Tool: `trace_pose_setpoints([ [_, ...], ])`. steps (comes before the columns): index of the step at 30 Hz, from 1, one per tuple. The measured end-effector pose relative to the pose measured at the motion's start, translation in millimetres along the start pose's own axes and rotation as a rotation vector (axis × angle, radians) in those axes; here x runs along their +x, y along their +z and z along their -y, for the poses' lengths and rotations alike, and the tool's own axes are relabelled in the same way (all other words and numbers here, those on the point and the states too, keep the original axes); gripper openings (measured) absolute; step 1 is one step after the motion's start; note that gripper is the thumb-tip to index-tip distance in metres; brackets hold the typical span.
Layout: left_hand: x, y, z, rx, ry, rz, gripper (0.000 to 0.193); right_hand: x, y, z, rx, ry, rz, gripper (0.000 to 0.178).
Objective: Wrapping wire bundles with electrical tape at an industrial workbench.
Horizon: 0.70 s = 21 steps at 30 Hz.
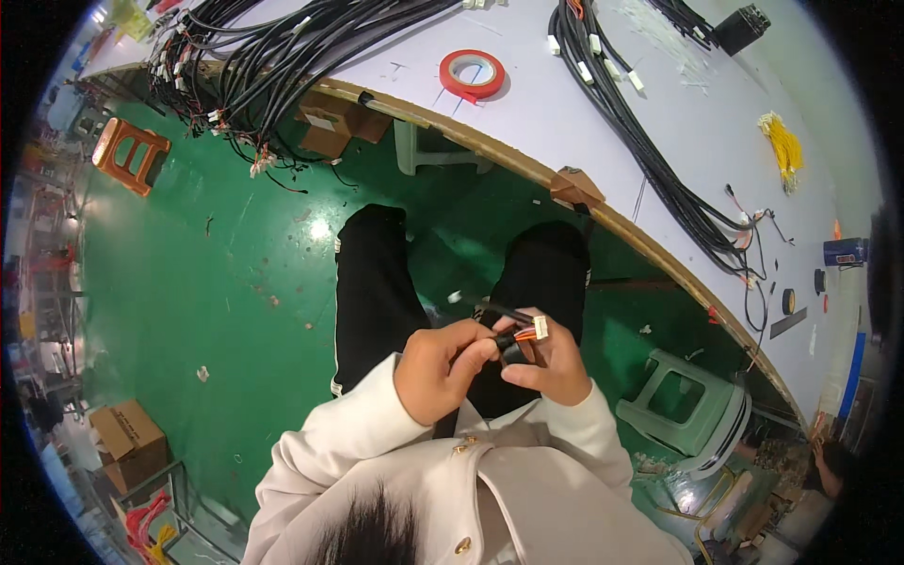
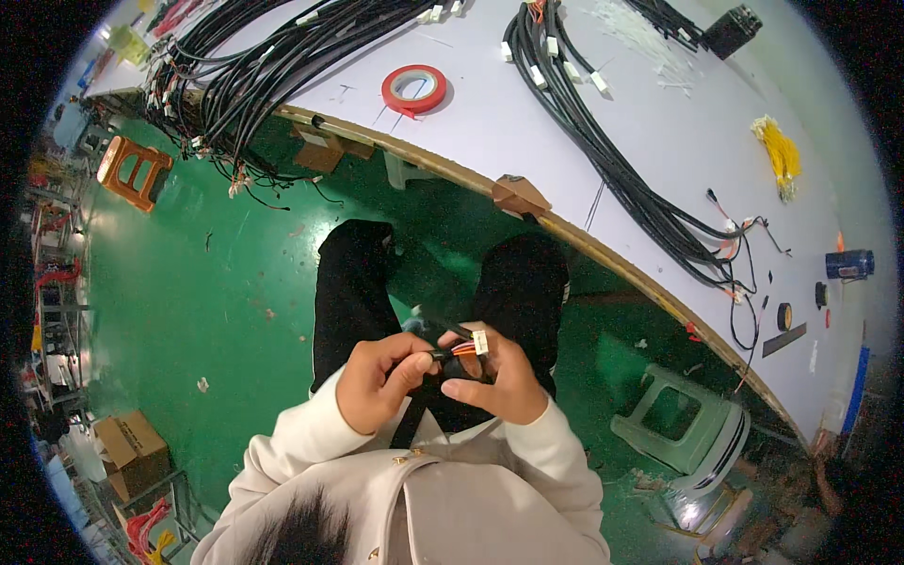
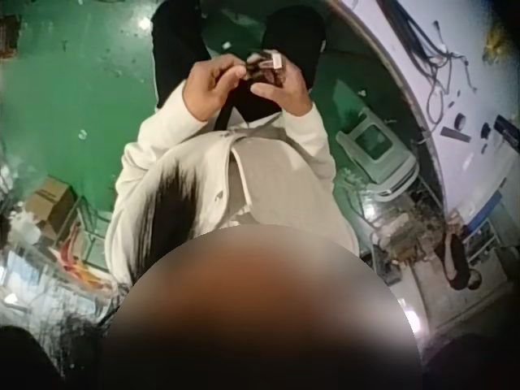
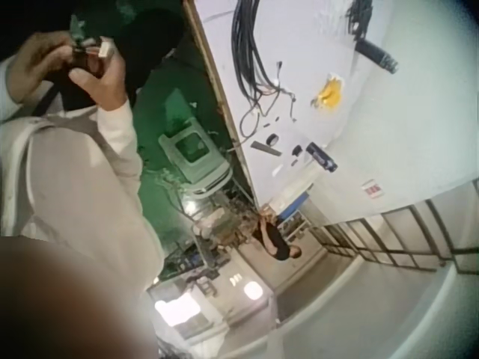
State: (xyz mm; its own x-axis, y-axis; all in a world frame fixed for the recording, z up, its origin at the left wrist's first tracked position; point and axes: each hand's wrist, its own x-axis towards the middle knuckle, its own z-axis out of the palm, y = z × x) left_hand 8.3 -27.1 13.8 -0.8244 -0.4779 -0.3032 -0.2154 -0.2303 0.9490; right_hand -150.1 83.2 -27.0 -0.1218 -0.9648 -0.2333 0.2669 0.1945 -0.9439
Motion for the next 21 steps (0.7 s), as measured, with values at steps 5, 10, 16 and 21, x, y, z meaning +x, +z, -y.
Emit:
trace_pose_setpoints([
  [5,7.8,5.0,16.5,0.584,0.450,-0.354,0.003,-17.1,26.0,14.9,0.201,0.048,-0.116,0.045],
  [10,5.0,4.7,15.5,0.915,0.497,-0.233,0.011,-18.6,31.8,29.3,0.600,0.180,-0.117,0.041],
  [16,-2.6,-1.5,10.4,0.340,0.274,-0.148,0.012,-34.8,-4.3,-18.5,0.178,-0.211,0.384,0.027],
  [21,-5.1,-8.6,0.5,-0.057,0.011,0.039,0.028,-17.8,22.3,-11.6,-0.367,-0.010,-0.136,0.042],
])
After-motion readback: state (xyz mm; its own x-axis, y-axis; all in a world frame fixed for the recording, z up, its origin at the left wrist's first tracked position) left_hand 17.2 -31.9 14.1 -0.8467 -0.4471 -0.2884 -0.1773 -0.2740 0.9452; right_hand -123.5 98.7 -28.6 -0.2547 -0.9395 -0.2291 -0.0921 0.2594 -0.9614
